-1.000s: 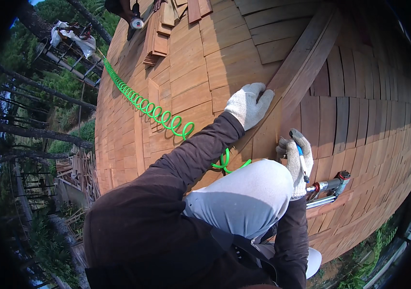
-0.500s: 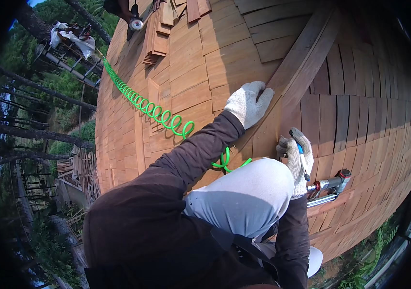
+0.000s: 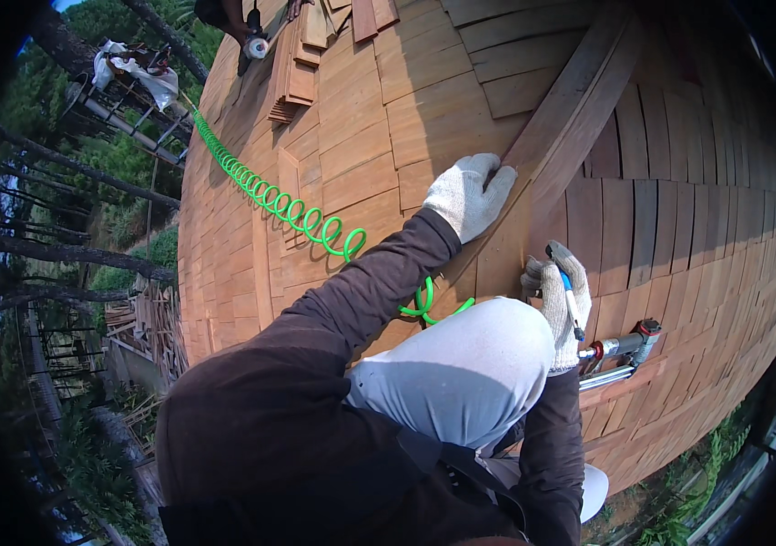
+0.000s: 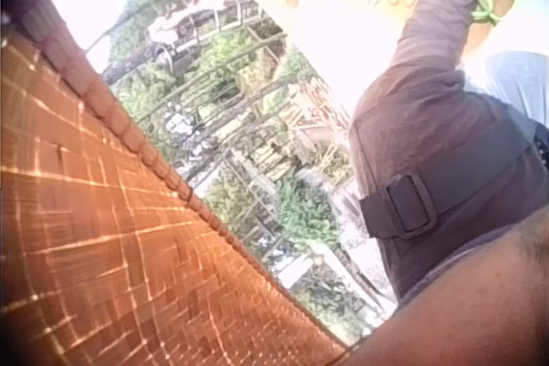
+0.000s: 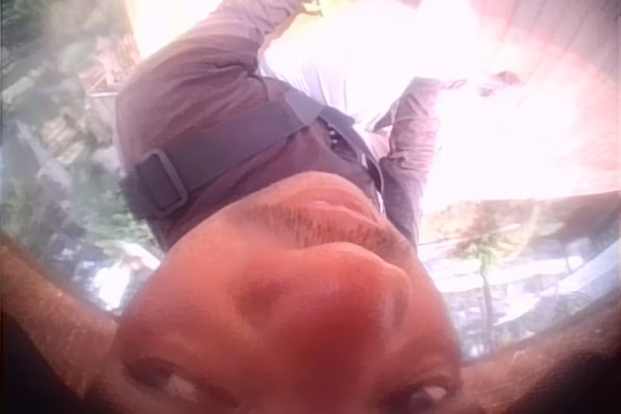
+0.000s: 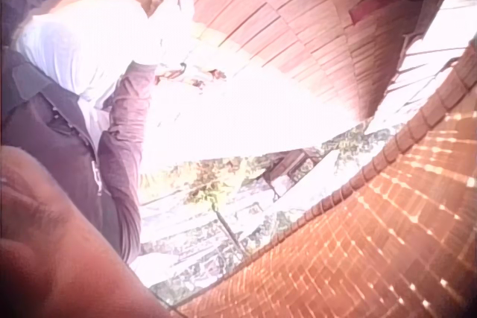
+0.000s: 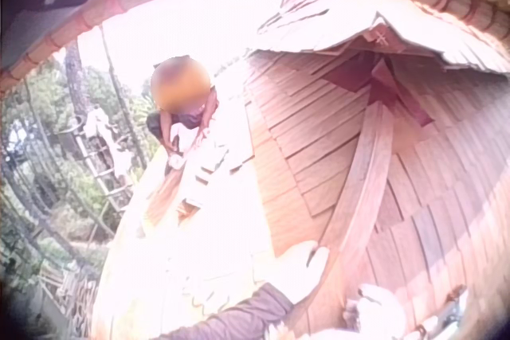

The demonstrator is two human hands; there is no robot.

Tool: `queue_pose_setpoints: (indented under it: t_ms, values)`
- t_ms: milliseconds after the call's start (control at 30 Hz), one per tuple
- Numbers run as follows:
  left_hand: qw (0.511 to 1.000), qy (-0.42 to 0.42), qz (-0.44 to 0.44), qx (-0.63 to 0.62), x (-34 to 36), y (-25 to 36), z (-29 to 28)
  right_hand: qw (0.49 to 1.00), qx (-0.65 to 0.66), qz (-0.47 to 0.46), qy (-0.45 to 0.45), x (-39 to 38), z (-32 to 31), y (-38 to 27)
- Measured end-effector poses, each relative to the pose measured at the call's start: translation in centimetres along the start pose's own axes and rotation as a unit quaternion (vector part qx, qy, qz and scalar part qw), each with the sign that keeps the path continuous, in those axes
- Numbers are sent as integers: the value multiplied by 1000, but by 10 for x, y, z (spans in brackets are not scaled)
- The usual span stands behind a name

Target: The person places wood shingles onto a roof, uses a marker to draw lines on them, and secures the shingles using a pneumatic nail gun.

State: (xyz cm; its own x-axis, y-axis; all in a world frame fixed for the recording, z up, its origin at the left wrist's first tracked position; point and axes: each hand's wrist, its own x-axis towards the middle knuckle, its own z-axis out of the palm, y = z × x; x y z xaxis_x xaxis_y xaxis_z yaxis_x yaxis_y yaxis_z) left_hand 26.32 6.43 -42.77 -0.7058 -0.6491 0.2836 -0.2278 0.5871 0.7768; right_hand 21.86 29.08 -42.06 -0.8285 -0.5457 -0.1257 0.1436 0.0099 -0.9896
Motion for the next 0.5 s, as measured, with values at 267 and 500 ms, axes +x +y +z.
queue_pose_setpoints:
  t_ms: [267,500]
  values:
    - [1000,-5,-1,-3,0,-1,0,1000,-2,3,2,1,0,2]
    - [999,-33,-32,-5,0,3,-6,999,30,15,33,-1,7,-3]
